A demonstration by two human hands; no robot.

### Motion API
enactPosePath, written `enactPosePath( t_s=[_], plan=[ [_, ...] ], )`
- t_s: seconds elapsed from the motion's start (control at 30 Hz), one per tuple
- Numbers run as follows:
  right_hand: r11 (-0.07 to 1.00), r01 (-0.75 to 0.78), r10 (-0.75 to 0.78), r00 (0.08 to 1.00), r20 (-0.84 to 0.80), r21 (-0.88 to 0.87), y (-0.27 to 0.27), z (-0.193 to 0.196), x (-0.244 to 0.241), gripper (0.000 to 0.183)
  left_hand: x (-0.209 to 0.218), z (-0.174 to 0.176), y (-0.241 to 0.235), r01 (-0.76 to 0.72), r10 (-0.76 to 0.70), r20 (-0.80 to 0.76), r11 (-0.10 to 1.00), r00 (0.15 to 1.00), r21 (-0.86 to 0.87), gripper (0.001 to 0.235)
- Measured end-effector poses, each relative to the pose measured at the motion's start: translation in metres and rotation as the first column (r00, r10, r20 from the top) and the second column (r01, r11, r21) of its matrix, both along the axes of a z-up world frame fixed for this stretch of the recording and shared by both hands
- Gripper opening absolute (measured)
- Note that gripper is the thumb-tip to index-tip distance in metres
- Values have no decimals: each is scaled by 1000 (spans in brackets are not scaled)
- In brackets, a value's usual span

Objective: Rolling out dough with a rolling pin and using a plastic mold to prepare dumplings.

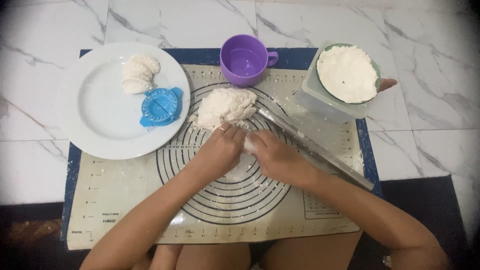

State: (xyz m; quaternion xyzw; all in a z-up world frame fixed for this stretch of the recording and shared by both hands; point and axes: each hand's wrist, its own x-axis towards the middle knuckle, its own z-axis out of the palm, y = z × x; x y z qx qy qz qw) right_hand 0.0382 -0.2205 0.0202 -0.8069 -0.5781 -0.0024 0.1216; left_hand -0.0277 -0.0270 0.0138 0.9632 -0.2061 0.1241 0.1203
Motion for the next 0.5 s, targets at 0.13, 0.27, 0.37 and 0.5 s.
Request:
enactPosePath(
  t_s=[0.13, 0.27, 0.37, 0.5],
  plan=[
    [1000, -6, 5, 999, 38, 12, 5, 21, -2, 29, -1, 13, 2, 55, -62, 114, 997, 992, 62, 16],
    [1000, -19, 18, 999, 41, 20, 4, 21, 1, 26, 1, 8, 2, 72, -80, 166, 996, 983, 51, 14],
    [997, -23, 20, 999, 39, 72, 5, 20, 3, 23, 3, 15, 2, 80, -84, 158, 996, 984, 35, 14],
    [992, -10, 6, 1000, 29, 127, 5, 14, 5, 23, 3, 18, -1, 74, -79, 163, 997, 984, 38, 14]
  ],
)
